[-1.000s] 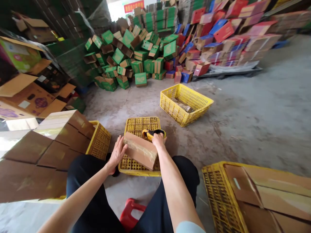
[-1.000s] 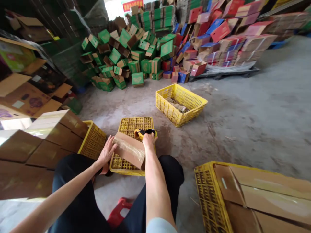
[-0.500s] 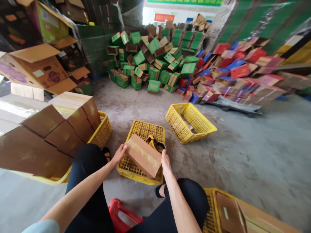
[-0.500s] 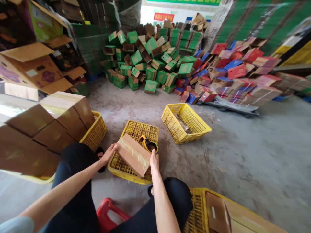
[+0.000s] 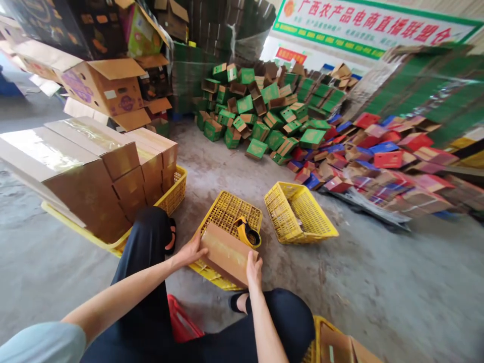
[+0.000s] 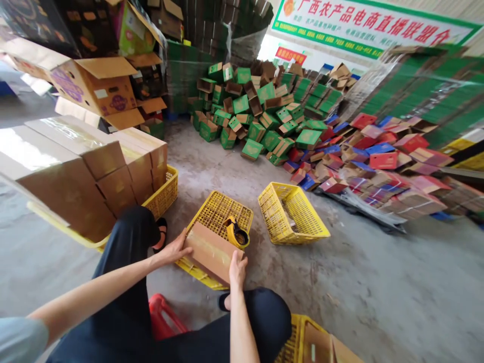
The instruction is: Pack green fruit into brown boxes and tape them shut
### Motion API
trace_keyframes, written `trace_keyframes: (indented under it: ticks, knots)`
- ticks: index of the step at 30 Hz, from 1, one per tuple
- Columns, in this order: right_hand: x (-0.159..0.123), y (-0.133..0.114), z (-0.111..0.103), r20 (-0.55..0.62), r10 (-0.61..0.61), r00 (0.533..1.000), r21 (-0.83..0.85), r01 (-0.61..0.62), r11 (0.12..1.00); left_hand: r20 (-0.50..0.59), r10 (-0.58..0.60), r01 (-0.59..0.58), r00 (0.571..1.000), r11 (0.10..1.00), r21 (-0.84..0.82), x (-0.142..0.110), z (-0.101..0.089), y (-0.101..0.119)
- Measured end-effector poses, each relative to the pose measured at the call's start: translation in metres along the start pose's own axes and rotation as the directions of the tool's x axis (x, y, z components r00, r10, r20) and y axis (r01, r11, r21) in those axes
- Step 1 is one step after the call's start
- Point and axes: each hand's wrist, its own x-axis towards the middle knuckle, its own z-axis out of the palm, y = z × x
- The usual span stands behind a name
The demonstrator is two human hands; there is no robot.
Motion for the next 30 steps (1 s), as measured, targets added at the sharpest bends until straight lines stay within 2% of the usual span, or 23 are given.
trace_keyframes:
  ticks: [2,3,4,6,8,10,12,16,22,30]
  knots:
    - [-0.012,-0.016,0.007,-0.097,0.057,0.994,-0.039,-0.061,0.997,-0.055,0.188,-0.176,0.981,0.97,0.166,0.0,0.003,0.006]
    - [-0.019,-0.026,0.013,-0.145,0.039,0.989,-0.058,-0.048,0.997,-0.045,0.272,-0.253,0.961,0.936,0.246,-0.001,0.005,0.01]
    - [-0.026,-0.035,0.019,-0.196,-0.045,0.98,-0.096,0.026,0.995,-0.013,0.334,-0.315,0.942,0.898,0.306,-0.001,0.008,0.014]
    - [-0.036,-0.052,0.035,-0.201,-0.262,0.944,-0.153,0.234,0.96,0.06,0.415,-0.405,0.908,0.829,0.385,-0.003,0.014,0.021]
    - [-0.04,-0.064,0.05,-0.182,-0.45,0.874,-0.155,0.427,0.891,0.088,0.45,-0.44,0.889,0.783,0.439,-0.003,0.021,0.025]
    - [-0.037,-0.071,0.063,-0.213,-0.546,0.81,-0.139,0.528,0.838,0.075,0.451,-0.429,0.889,0.765,0.48,-0.001,0.026,0.026]
    - [-0.03,-0.073,0.073,-0.262,-0.588,0.766,-0.135,0.574,0.808,0.049,0.436,-0.397,0.899,0.76,0.514,0.001,0.03,0.023]
    - [-0.017,-0.072,0.086,-0.332,-0.615,0.715,-0.16,0.6,0.784,0.031,0.429,-0.371,0.903,0.742,0.558,0.005,0.03,0.018]
    - [-0.012,-0.06,0.092,-0.353,-0.595,0.722,-0.18,0.572,0.8,0.011,0.44,-0.362,0.898,0.724,0.587,0.005,0.023,0.02]
    - [-0.009,-0.024,0.089,-0.432,-0.52,0.737,-0.18,0.495,0.85,-0.08,0.379,-0.267,0.922,0.772,0.577,0.007,0.019,0.025]
